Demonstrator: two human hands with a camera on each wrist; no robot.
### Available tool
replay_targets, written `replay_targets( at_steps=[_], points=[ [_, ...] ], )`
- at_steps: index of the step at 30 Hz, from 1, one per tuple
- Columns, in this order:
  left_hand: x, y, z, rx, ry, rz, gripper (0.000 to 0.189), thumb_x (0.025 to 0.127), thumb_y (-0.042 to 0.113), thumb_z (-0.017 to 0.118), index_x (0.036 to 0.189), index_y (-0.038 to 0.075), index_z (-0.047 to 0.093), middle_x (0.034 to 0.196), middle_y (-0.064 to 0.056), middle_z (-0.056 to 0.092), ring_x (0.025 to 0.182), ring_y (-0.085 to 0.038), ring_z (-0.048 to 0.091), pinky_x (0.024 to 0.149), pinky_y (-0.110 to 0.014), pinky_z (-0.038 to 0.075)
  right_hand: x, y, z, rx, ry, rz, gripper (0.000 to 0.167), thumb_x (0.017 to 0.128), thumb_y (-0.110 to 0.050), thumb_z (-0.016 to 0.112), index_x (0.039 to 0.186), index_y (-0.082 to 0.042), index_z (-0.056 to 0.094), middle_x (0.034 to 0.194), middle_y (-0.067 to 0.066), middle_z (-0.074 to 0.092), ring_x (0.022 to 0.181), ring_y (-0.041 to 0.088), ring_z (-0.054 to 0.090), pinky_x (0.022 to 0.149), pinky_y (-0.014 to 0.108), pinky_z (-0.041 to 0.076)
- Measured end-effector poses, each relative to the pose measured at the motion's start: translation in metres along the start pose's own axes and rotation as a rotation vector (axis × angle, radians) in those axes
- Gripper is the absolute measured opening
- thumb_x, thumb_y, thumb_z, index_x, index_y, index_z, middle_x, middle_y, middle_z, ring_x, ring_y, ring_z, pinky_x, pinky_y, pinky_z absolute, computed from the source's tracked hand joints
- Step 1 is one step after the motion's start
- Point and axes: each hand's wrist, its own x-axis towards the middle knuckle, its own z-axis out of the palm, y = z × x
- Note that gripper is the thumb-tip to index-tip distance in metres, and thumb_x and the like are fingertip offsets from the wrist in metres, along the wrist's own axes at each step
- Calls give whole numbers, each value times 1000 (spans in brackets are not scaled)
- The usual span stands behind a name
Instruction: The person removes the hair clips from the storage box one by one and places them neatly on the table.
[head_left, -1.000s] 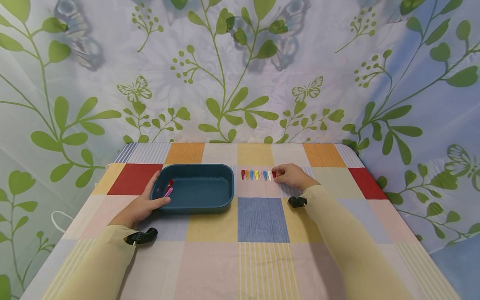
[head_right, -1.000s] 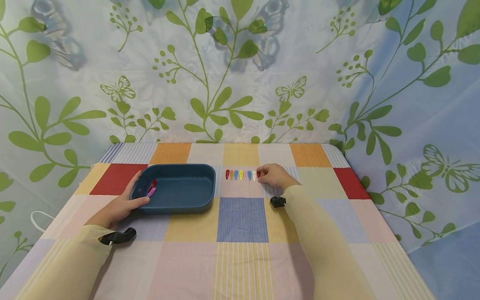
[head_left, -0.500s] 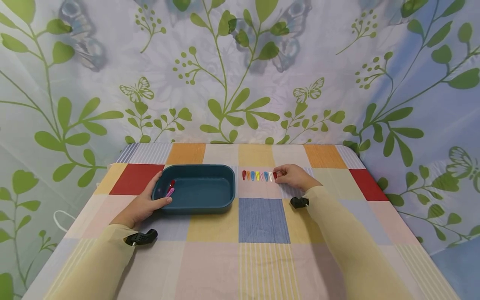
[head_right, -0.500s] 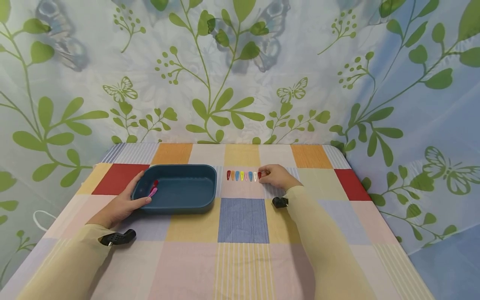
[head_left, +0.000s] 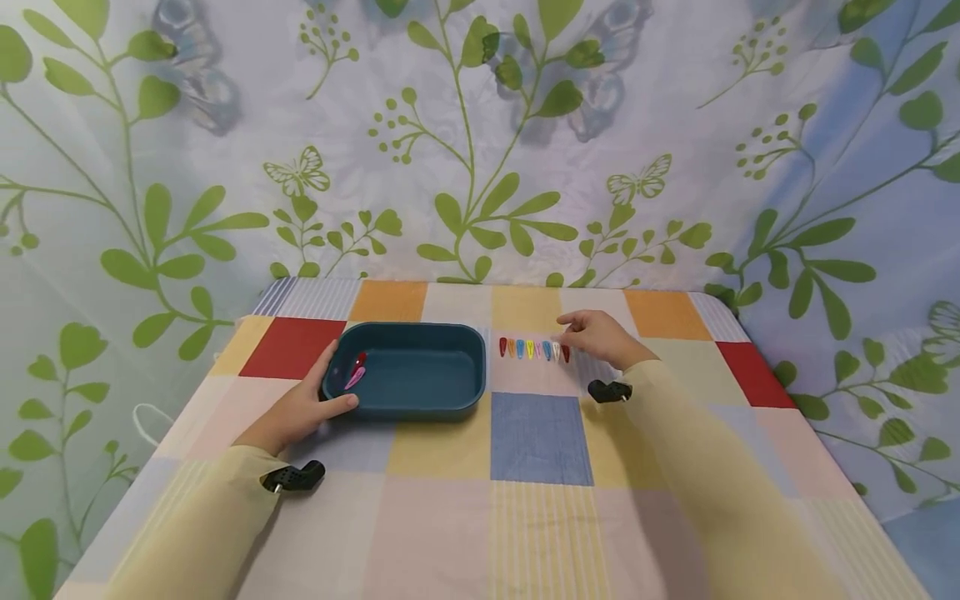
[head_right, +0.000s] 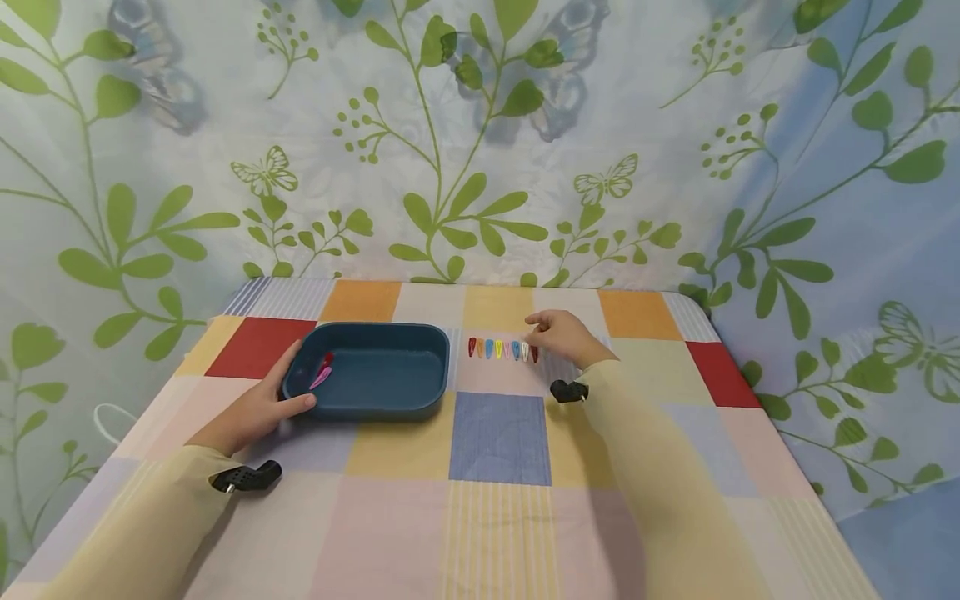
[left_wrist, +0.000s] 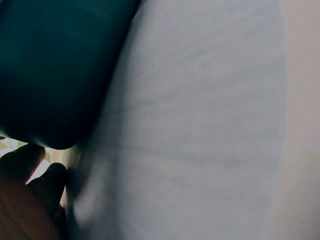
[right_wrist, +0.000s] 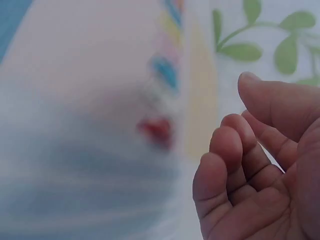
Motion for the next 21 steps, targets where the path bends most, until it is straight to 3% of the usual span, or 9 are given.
replay_targets(
  at_steps=[3,9,14,21],
  points=[
    [0,-1,0,-8,-22,-21,117,91,60,73,164,47,-18,176,-21,5,155,-56,18,106,-73,48,5,-24,0,5,2,-52,53,103,-26,67,151,-8,57,122,13,70,108,31,66,86,38,54],
    [2,-1,-1,-20,-43,-55,119,90,61,73,163,49,-20,176,-21,4,155,-56,19,110,-76,42,14,-82,15,-12,-30,-183,47,103,-24,69,148,-13,61,126,10,70,113,26,66,89,38,55],
    [4,-2,-2,-42,-47,-60,120,89,62,74,163,50,-20,176,-20,5,156,-55,18,112,-77,39,19,-129,38,-54,-110,-279,44,104,-21,68,147,-15,63,127,10,71,114,25,68,94,43,57],
    [4,-1,-1,-64,-55,-67,121,89,61,74,164,47,-20,176,-22,4,156,-55,17,115,-77,35,32,-181,74,-114,-230,-369,43,104,-20,68,146,-16,64,139,13,70,126,24,67,102,41,58]
  ],
)
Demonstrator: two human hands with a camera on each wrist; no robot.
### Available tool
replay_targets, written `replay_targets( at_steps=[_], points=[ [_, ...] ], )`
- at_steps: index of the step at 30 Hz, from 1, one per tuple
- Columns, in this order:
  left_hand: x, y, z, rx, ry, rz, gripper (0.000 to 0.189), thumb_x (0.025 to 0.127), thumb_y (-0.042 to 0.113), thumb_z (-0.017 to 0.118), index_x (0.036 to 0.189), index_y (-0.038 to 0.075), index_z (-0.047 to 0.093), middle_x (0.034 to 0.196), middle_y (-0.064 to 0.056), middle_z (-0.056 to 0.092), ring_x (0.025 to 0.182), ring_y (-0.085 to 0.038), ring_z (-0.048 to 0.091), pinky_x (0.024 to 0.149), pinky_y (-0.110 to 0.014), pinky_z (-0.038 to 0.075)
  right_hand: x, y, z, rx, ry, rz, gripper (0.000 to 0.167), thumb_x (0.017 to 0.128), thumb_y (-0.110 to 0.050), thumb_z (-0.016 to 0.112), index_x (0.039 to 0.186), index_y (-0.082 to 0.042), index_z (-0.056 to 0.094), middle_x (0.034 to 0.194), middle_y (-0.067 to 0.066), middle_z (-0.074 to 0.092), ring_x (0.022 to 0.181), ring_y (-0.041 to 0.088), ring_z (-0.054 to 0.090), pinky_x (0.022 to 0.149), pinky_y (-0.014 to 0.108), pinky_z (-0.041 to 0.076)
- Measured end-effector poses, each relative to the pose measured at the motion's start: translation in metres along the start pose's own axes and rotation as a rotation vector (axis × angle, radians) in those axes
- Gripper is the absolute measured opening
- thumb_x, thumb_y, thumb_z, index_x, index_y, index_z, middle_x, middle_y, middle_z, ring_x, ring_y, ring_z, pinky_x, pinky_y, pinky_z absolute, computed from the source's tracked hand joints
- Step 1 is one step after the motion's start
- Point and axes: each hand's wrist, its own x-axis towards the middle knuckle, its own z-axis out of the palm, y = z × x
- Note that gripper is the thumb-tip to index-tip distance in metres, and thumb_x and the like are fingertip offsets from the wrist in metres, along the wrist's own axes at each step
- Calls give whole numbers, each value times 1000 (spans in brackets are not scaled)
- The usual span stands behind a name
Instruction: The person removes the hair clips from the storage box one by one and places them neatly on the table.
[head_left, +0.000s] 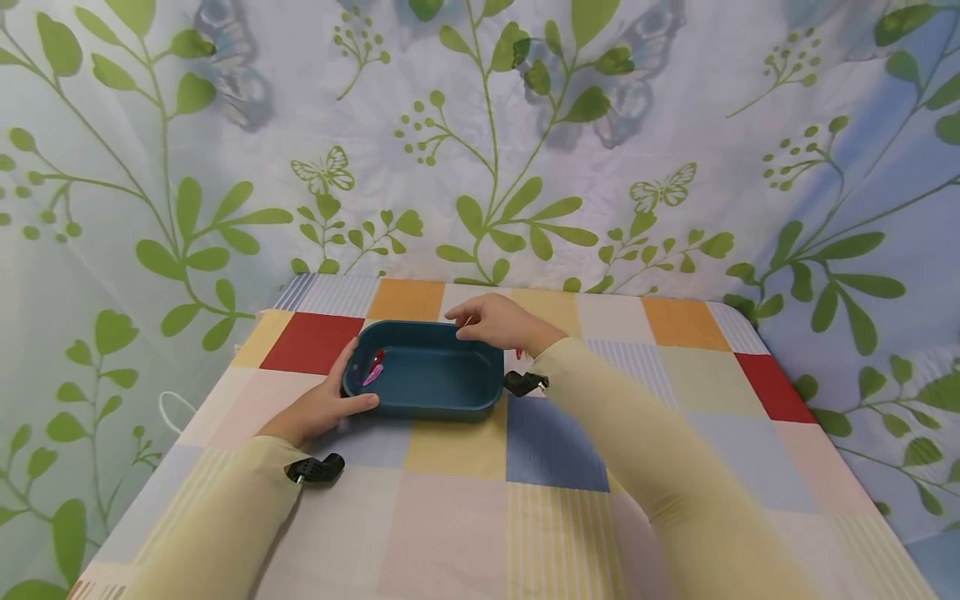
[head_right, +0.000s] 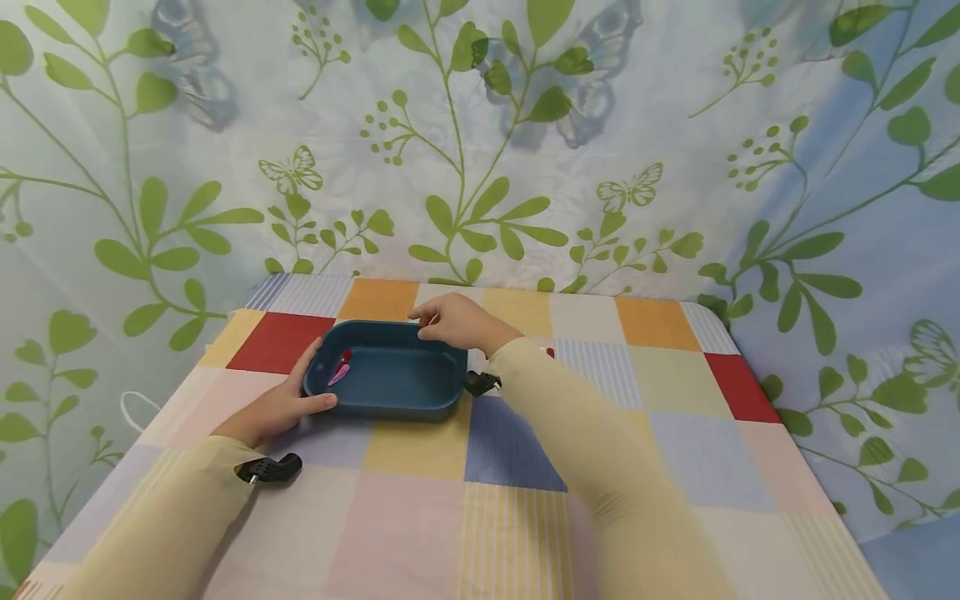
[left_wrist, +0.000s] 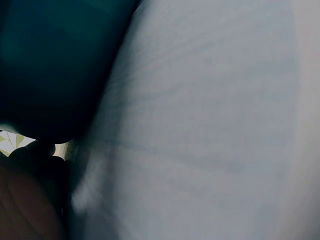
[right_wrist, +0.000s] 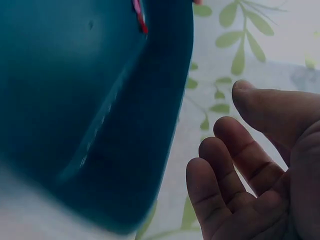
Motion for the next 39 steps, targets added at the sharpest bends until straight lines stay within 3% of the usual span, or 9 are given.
replay_targets(
  at_steps=[7,16,23,30,33,39],
  points=[
    [0,1,1,-56,-7,-17,120,89,59,75,162,51,-19,176,-21,6,156,-54,19,117,-77,32,33,-27,23,-94,-67,-73,40,102,-16,69,142,-12,68,133,12,73,124,22,68,106,38,55],
    [-1,1,2,-86,-11,-13,118,91,56,75,163,51,-18,176,-20,4,157,-53,17,118,-78,30,62,-47,55,-126,-136,-96,38,102,-16,70,140,-14,70,131,9,75,122,20,69,105,33,56],
    [-1,-2,3,-120,-4,34,118,92,49,76,164,47,-16,175,-20,7,158,-49,16,121,-74,29,82,-47,75,-206,-156,-136,35,103,-17,69,138,-18,72,126,3,77,116,15,69,97,28,56],
    [-2,-4,6,-142,-7,36,116,92,48,76,165,48,-15,175,-21,9,158,-48,20,122,-71,31,95,-45,95,-250,-216,-128,35,103,-17,68,137,-21,73,128,-5,76,123,11,66,104,26,54],
    [-3,-5,7,-149,-7,48,116,93,47,76,165,48,-15,176,-20,9,158,-47,21,123,-70,29,99,-45,102,-272,-248,-144,32,102,-17,69,134,-22,75,127,-9,76,118,8,65,102,24,53],
    [-3,-5,6,-149,0,70,116,92,46,76,165,48,-14,177,-19,7,159,-46,22,123,-73,25,104,-42,110,-244,-331,-183,32,101,-11,70,131,-18,76,123,-7,78,110,4,66,101,20,53]
  ],
)
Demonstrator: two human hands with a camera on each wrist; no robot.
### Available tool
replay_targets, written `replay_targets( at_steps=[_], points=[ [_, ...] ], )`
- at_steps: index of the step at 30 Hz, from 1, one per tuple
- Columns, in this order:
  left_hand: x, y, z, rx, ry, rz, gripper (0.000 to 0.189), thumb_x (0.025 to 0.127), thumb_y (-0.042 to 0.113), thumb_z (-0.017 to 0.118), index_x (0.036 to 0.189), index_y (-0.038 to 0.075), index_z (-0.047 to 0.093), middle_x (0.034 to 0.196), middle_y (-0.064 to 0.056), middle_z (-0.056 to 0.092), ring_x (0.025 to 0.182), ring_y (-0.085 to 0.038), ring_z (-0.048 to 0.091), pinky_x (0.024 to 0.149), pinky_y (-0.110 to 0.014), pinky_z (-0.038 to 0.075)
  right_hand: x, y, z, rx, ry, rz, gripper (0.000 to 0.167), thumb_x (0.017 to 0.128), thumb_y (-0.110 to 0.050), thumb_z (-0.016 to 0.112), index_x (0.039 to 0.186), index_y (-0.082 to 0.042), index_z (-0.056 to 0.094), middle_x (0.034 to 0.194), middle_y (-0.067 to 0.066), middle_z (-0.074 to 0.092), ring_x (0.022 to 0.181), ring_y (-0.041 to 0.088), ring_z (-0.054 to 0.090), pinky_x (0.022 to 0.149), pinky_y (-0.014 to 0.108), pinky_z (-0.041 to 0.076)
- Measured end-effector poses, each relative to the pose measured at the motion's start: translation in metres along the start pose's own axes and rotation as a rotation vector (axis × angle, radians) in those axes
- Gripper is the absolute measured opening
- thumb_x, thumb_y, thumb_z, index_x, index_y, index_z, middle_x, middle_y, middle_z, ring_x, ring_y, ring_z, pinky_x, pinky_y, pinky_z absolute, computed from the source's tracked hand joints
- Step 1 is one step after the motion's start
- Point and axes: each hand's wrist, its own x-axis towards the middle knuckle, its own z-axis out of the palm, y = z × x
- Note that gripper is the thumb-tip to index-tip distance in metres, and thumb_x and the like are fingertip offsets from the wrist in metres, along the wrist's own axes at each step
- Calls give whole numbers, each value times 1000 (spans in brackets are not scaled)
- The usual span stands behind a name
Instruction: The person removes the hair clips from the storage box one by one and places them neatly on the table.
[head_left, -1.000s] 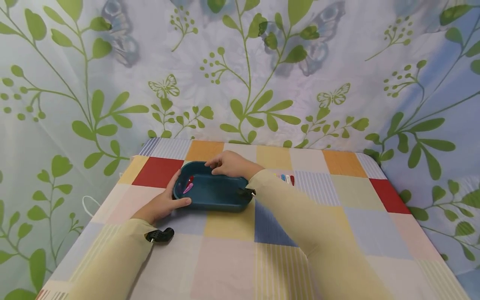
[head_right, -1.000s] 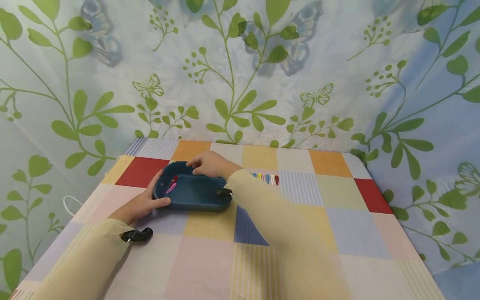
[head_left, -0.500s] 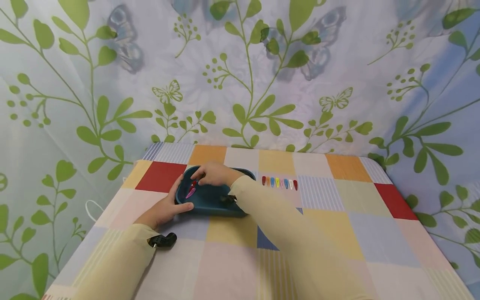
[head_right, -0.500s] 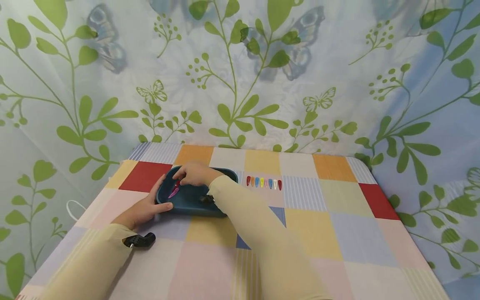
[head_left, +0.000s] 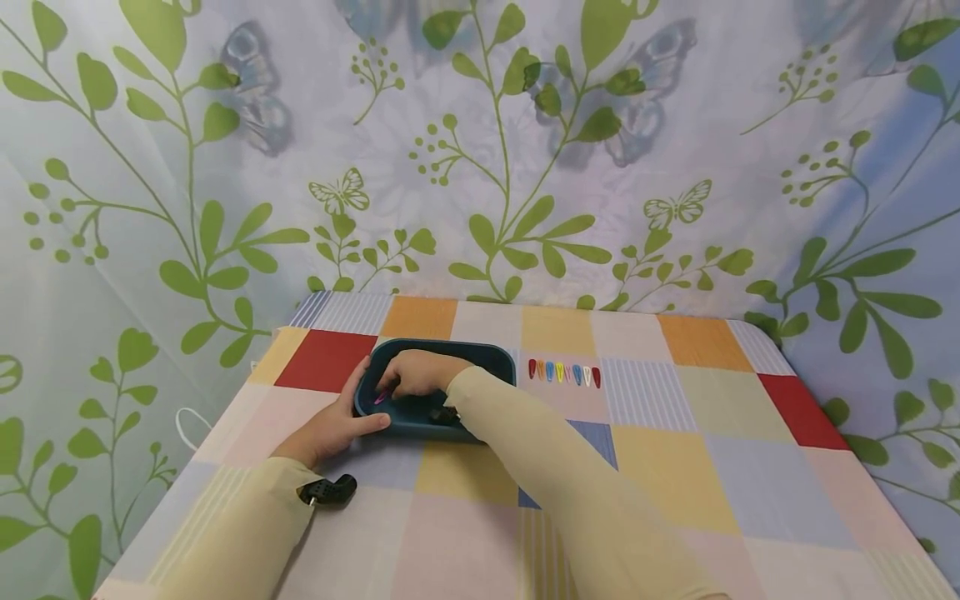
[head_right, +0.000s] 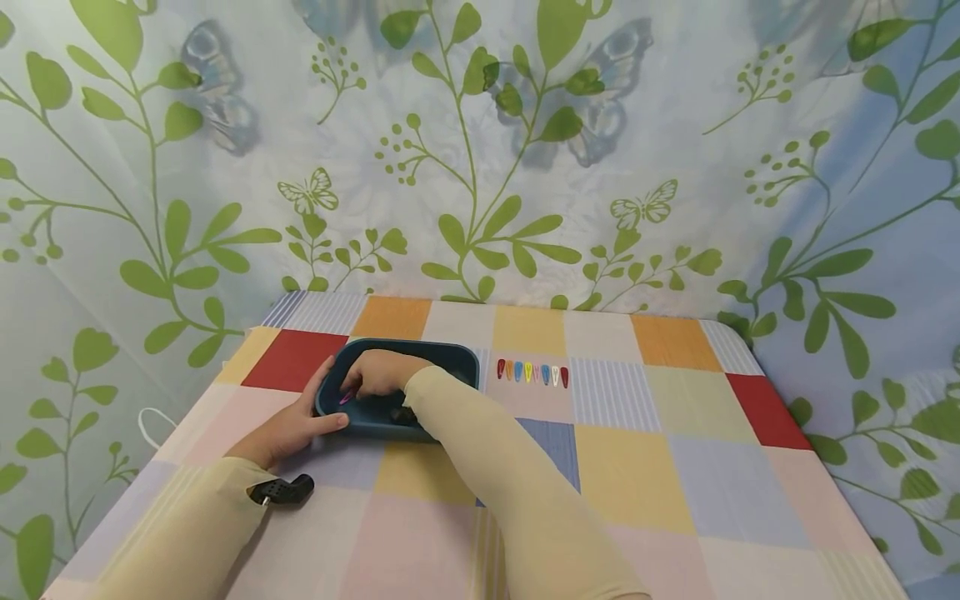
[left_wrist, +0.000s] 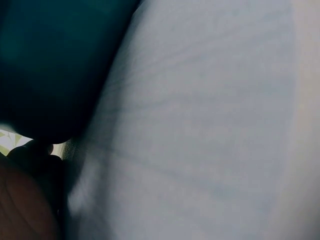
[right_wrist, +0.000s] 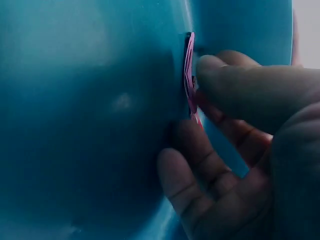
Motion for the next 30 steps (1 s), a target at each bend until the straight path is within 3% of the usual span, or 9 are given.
replay_targets(
  at_steps=[18,30],
  points=[
    [1,-1,-2,37,0,-21,115,92,50,75,164,49,-15,176,-19,8,157,-47,23,119,-73,33,0,2,4,17,-8,39,32,100,-11,71,131,-17,76,125,-5,77,109,6,69,106,28,55],
    [1,0,-1,20,1,-11,116,92,49,75,165,48,-14,177,-18,7,158,-46,20,121,-74,28,6,6,6,-95,9,9,28,99,-17,75,126,-17,79,120,-6,79,104,3,69,103,24,56]
  ],
)
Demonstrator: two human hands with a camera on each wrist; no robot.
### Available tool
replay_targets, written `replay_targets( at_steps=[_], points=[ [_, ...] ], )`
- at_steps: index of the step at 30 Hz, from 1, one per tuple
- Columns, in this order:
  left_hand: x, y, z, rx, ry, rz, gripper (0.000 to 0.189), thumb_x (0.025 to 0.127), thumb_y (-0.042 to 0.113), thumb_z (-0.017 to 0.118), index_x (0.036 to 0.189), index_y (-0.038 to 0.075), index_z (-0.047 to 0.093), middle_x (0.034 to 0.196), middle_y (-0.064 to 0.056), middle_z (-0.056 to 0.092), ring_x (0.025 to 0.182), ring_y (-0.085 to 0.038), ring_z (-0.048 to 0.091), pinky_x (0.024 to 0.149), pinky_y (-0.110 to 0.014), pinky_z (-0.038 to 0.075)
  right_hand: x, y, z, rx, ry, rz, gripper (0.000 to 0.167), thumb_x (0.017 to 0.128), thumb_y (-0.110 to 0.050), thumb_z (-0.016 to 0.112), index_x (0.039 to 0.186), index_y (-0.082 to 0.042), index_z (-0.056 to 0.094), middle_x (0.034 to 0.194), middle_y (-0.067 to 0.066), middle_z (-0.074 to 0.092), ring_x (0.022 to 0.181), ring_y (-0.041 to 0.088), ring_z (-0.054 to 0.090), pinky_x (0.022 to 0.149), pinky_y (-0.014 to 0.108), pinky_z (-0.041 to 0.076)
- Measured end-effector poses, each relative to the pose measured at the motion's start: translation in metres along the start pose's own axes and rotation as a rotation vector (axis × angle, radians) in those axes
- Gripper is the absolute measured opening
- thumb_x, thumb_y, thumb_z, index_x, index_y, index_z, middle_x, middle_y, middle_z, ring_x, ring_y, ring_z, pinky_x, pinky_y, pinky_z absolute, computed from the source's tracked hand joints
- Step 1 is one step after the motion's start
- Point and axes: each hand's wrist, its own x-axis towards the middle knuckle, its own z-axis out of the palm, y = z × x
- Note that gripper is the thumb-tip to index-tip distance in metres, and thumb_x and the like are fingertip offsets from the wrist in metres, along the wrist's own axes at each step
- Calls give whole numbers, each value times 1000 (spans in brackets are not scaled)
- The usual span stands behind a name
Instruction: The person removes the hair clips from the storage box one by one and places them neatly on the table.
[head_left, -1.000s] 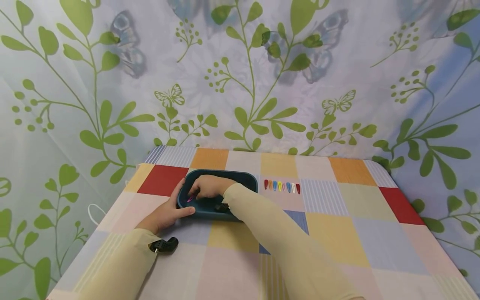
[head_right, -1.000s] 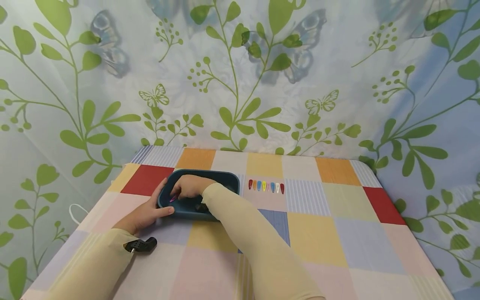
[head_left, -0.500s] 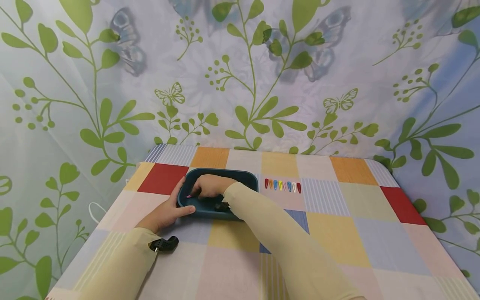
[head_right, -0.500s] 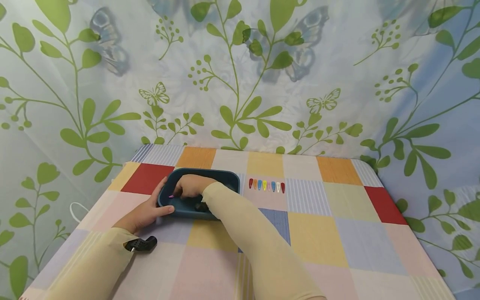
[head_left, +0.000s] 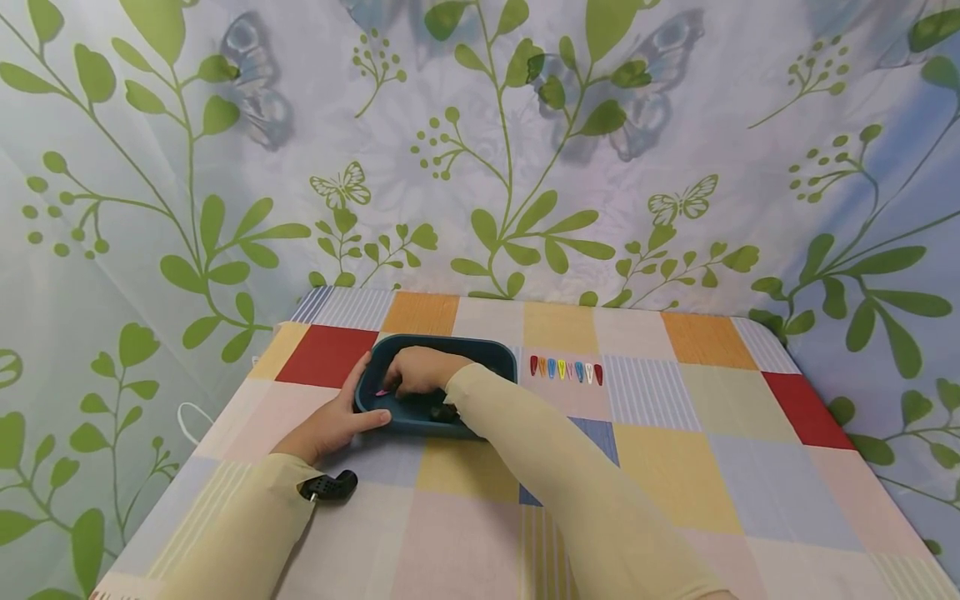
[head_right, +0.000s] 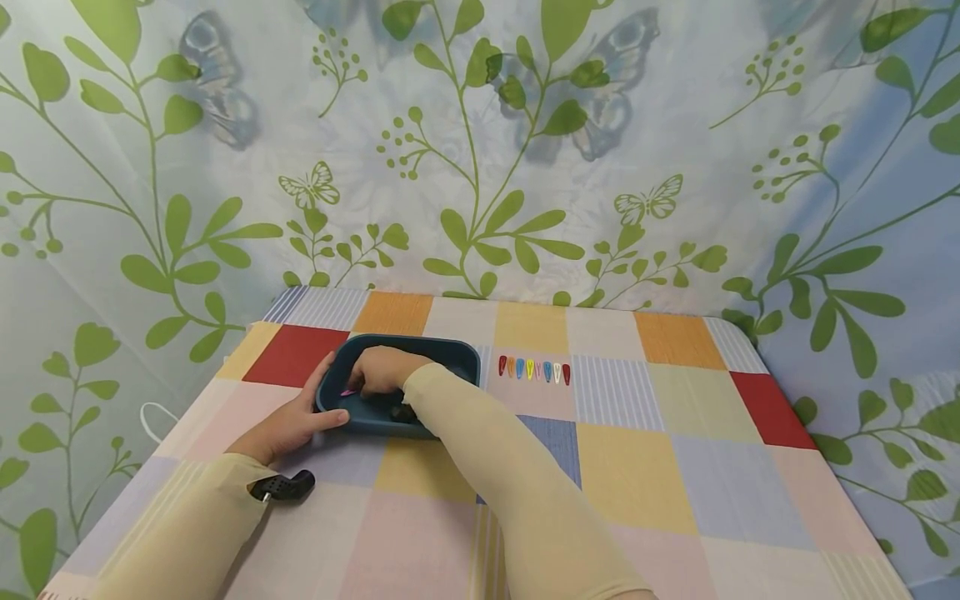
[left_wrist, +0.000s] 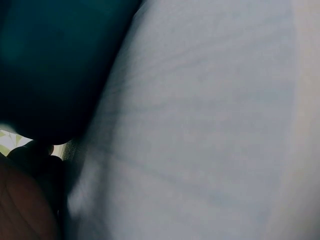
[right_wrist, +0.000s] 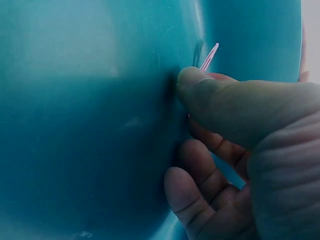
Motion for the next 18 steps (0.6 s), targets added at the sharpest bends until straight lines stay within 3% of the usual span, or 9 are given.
replay_targets(
  at_steps=[13,18],
  points=[
    [2,-1,-1,12,14,-20,116,91,50,76,165,49,-13,176,-19,6,157,-47,19,120,-74,30,0,0,-2,-43,20,51,23,99,-16,75,121,-19,82,114,-7,80,100,4,66,105,25,54],
    [1,-1,0,-10,12,-22,115,92,48,76,165,50,-13,177,-18,6,157,-47,21,121,-72,31,0,0,-1,-31,25,69,19,98,-21,76,116,-18,83,108,-7,80,94,6,66,100,25,57]
  ],
)
